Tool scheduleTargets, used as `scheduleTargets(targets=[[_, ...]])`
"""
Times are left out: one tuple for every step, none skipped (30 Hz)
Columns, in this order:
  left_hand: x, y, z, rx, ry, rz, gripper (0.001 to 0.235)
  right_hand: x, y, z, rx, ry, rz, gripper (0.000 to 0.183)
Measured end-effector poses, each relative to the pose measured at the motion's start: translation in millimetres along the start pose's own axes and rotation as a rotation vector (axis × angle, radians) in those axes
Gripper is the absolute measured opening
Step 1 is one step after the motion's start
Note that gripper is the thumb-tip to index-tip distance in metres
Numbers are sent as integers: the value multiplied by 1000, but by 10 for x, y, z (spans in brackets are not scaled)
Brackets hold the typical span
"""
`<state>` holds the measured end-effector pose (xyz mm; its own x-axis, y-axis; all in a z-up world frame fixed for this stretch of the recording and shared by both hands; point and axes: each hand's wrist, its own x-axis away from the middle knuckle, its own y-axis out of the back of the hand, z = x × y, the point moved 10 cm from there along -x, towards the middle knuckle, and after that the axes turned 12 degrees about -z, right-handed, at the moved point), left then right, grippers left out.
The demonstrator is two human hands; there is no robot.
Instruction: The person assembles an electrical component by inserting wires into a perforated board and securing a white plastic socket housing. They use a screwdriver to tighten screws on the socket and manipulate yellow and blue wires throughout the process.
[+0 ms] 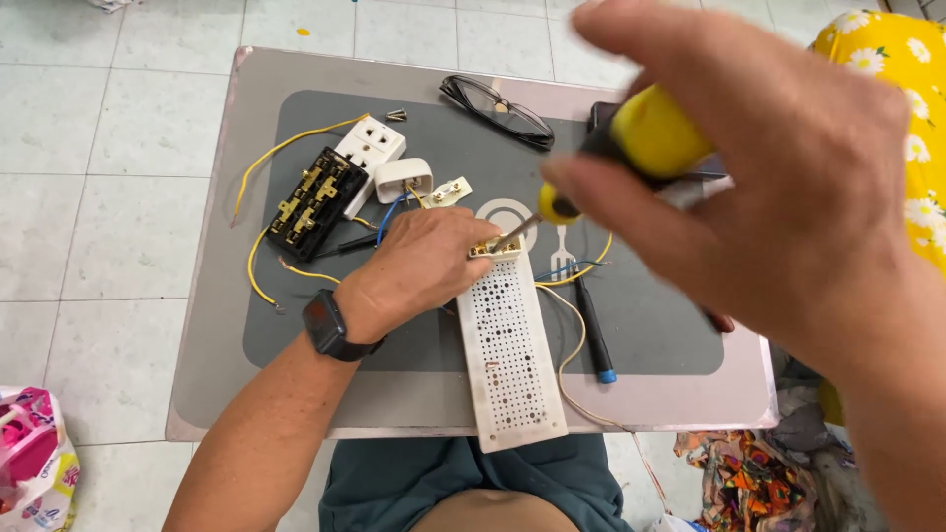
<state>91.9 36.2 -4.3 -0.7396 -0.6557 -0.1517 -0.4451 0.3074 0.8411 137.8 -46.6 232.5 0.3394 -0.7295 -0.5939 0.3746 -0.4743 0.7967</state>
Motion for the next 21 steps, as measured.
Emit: scheduleTargets(targets=[[-11,-13,16,-20,17,-1,10,57,-6,-146,251,-12,-13,53],[-33,-13,37,-42,31,-4,14,106,4,-283,501,-22,-30,63],[-40,-18,24,-45,27,-1,14,36,64,-245,502,-27,-33,63],[-38,-34,35,-42,46,21,20,-27,47,-210,269,-71,27,53],[-32,-49,49,-39,65,44,28,-90,30,-151,33,-110,84,50],[-38,-43,44,-41,65,44,28,-65,-4,-198,32,-109,83,50],[-41,-40,40,-52,62,45,20,-44,-18,-259,142,-97,63,47],[-38,-50,28,-60,59,49,15,-14,-29,-315,253,-86,47,48],[-37,-60,32,-59,59,51,15,22,-67,-362,252,-88,49,48],[-40,-60,42,-60,62,44,16,52,-63,-419,418,-70,21,55],[-42,-58,52,-61,66,37,17,81,-58,-467,583,-51,-7,68],[-45,-66,54,-62,64,38,17,17,-6,-435,584,-53,-7,68],[-46,-71,56,-53,64,41,22,-48,-13,-332,320,-27,20,52],[-50,-66,60,-46,65,40,29,-119,2,-211,57,4,43,48],[-47,-53,55,-47,65,38,29,-133,12,-201,58,6,42,48],[-45,-48,44,-62,54,38,15,-142,4,-166,6,22,54,50],[-41,-45,35,-78,43,37,13,-150,-5,-131,-45,39,65,53],[-41,-59,46,-75,43,37,13,-89,-66,-170,-44,38,68,53],[-43,-59,48,-60,40,23,11,-51,-29,-216,154,71,-34,47],[-42,-51,57,-48,37,8,15,-4,8,-237,346,106,-138,45],[-31,-40,40,-48,37,9,15,0,38,-190,346,105,-138,45]])
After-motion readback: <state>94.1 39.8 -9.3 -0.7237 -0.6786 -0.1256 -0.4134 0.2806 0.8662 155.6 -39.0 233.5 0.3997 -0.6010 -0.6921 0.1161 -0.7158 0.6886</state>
